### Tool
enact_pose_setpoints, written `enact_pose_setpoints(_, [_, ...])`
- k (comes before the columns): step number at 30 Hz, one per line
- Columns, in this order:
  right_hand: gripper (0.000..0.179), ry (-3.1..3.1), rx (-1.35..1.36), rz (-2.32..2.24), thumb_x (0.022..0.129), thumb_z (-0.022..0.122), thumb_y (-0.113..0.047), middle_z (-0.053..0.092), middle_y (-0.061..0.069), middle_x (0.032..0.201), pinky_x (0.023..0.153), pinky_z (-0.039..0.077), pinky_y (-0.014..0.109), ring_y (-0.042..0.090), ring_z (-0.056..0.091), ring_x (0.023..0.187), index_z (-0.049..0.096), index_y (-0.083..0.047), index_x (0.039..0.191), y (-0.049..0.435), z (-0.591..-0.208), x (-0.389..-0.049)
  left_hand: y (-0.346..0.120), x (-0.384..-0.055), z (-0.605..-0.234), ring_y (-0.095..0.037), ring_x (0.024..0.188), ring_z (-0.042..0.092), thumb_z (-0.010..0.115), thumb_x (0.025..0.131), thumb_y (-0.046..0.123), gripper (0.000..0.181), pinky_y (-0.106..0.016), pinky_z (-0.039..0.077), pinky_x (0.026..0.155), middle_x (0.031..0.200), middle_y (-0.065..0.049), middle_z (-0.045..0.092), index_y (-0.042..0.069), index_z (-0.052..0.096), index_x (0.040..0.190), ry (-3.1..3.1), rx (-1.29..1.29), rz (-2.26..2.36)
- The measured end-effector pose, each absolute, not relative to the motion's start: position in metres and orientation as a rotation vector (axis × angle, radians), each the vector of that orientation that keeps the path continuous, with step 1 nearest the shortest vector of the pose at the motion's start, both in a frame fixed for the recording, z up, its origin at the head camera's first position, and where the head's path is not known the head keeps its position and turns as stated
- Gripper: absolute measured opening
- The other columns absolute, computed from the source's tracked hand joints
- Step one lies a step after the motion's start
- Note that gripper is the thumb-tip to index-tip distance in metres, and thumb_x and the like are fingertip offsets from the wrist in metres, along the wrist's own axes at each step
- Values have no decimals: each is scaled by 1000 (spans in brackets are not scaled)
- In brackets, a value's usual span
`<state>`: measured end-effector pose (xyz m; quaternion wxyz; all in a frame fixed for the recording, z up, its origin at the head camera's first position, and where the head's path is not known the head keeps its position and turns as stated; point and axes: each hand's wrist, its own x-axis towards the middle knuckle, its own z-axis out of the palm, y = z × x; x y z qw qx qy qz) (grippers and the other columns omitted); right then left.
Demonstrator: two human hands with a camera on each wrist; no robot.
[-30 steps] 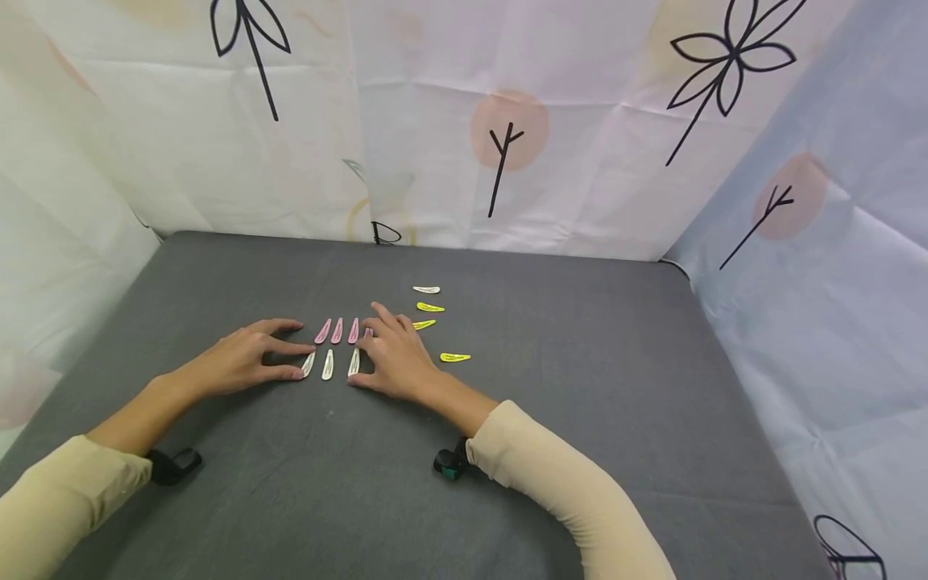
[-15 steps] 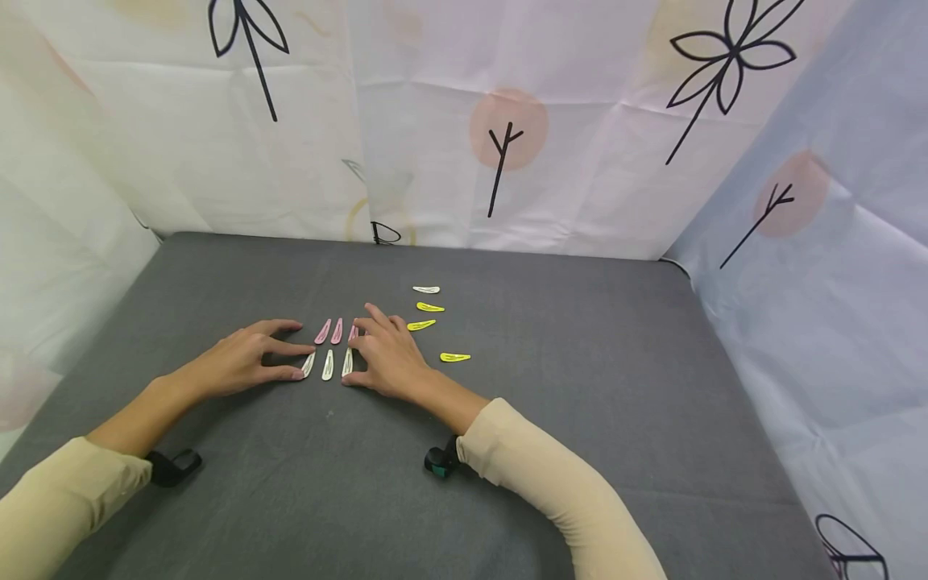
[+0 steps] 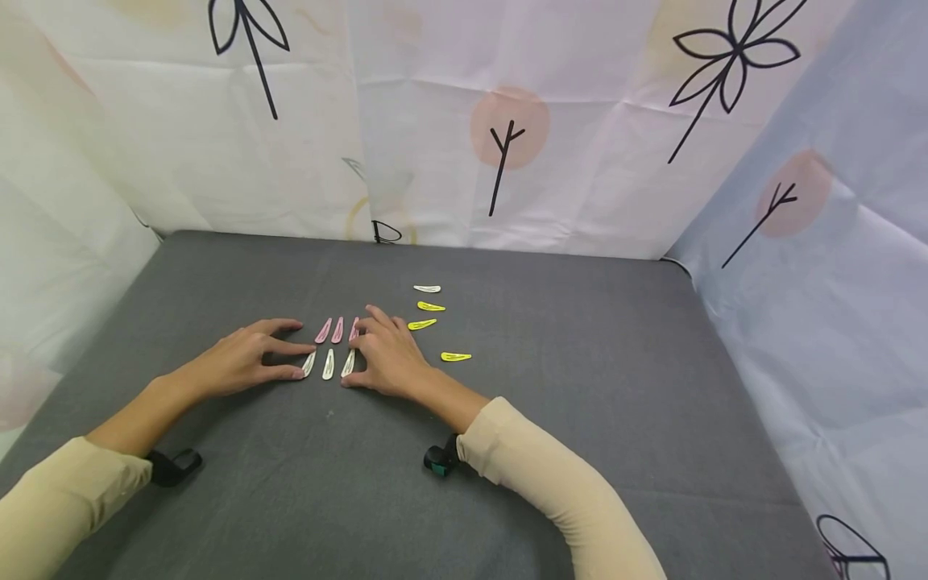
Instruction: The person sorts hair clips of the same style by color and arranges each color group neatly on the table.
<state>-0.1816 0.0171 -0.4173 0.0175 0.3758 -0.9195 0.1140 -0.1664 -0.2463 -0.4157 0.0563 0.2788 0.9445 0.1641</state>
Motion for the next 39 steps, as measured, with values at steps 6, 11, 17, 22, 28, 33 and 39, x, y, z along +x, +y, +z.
enact_pose_setpoints(6, [58,-2841,1167,339,77,81,-55,59,3,133,108,34,46,28,31,145,75,-15,119,18,-417,-181,-246,-167,-416,-45,128,48,74,88,45,47,-70,38,94,141,-23,52,18,71,127,2869,840,490])
enact_pose_setpoints(11, [55,-2809,1189,394,78,81,-53,60,5,131,107,34,47,28,33,144,75,-15,117,25,-414,-184,-247,-166,-417,-45,129,47,74,88,46,47,-71,37,94,141,-23,52,19,71,127,2870,831,492])
enact_pose_setpoints(17, [49,-2806,1090,488,82,81,-45,60,7,132,110,33,50,28,35,143,74,-11,117,46,-406,-200,-248,-167,-419,-43,131,46,75,87,44,47,-69,37,95,142,-22,51,19,71,127,2876,842,513])
enact_pose_setpoints(22, [45,-2843,965,557,85,79,-39,60,10,134,108,34,54,29,35,143,73,-8,118,69,-400,-218,-250,-166,-418,-43,130,47,75,87,43,46,-68,38,94,141,-22,52,19,71,126,2876,877,536])
enact_pose_setpoints(28, [40,-2897,844,625,91,74,-31,59,12,134,108,34,56,31,34,143,71,-6,122,92,-399,-241,-251,-165,-418,-44,130,47,74,88,44,46,-67,39,94,141,-22,52,18,71,126,2872,884,534])
enact_pose_setpoints(33, [39,-2928,760,637,94,72,-29,57,14,135,107,34,56,32,38,139,69,-6,125,108,-404,-255,-250,-165,-419,-43,130,47,74,88,45,46,-67,39,94,141,-22,53,19,71,126,2874,879,532])
enact_pose_setpoints(39, [40,-2976,684,640,95,70,-26,56,16,136,106,36,54,33,43,135,67,-5,128,119,-412,-266,-249,-165,-418,-43,129,48,74,88,45,46,-68,38,94,141,-22,53,19,72,126,2877,878,537])
